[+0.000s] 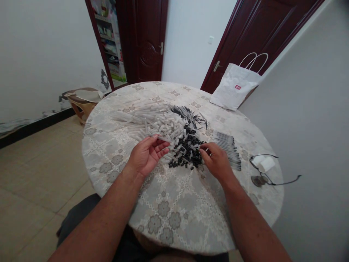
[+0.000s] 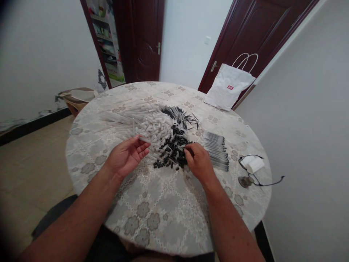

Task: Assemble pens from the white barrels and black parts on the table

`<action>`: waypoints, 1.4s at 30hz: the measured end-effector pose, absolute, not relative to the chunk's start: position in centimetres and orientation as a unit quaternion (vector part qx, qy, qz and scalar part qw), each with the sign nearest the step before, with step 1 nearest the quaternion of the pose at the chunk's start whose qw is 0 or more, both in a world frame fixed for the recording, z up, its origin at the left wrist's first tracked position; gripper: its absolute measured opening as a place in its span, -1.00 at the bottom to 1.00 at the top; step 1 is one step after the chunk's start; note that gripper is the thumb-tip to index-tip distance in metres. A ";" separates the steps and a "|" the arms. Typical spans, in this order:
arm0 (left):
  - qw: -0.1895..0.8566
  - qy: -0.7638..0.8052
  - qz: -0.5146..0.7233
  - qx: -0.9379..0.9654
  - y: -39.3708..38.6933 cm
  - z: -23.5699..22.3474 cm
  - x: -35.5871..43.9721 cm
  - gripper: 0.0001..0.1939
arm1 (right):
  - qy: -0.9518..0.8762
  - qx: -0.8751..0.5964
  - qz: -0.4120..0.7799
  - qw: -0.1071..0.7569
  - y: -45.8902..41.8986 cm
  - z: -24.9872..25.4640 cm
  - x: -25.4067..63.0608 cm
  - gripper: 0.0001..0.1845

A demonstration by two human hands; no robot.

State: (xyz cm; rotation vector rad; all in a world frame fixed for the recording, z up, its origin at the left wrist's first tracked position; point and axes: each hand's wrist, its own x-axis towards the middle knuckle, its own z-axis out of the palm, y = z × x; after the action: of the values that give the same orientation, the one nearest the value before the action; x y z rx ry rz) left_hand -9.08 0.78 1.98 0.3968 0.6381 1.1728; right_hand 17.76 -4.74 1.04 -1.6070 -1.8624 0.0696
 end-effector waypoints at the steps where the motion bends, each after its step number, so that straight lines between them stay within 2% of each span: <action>1: 0.761 0.299 0.546 0.181 0.8 1.9 -9.0 -0.99 | -0.734 -0.610 0.026 0.297 -4.7 1.0 18.1 -0.86; 5: 0.742 0.316 0.559 0.190 0.7 1.7 -8.7 -0.94 | -0.772 -0.608 0.049 0.179 -4.9 0.9 18.5 -0.86; 8: 0.732 0.324 0.564 0.203 0.7 1.6 -8.5 -0.91 | -0.771 -0.621 0.043 0.139 -5.1 0.8 18.0 -0.82; 15: 0.730 0.326 0.559 0.219 0.7 1.5 -8.5 -0.89 | -0.763 -0.629 0.033 0.144 -4.8 -0.3 17.6 -0.71; 21: 0.732 0.321 0.554 0.231 0.6 1.2 -8.5 -0.88 | -0.764 -0.626 0.048 0.148 -4.5 -0.7 17.7 -0.81; 25: 0.731 0.327 0.552 0.234 0.5 1.4 -8.5 -0.88 | -0.767 -0.612 0.060 0.182 -4.4 -0.4 17.5 -0.83; 32: 0.740 0.320 0.531 0.259 0.3 1.3 -8.4 -0.84 | -0.717 -0.607 0.110 0.324 -5.0 0.3 16.3 -0.93; 37: 0.761 0.315 0.489 0.287 -0.1 1.4 -8.2 -0.85 | -0.692 -0.607 0.113 0.374 -5.5 0.1 15.2 -0.75; 42: 0.770 0.318 0.464 0.301 -0.5 1.5 -7.9 -0.86 | -0.628 -0.580 0.233 0.464 -5.7 -0.7 14.0 -0.81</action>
State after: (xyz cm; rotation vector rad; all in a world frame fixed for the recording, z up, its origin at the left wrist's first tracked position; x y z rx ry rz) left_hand -7.86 -0.54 1.47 0.6529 0.6901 1.0071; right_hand 14.02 -5.73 -0.68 -1.4262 -1.5427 0.5729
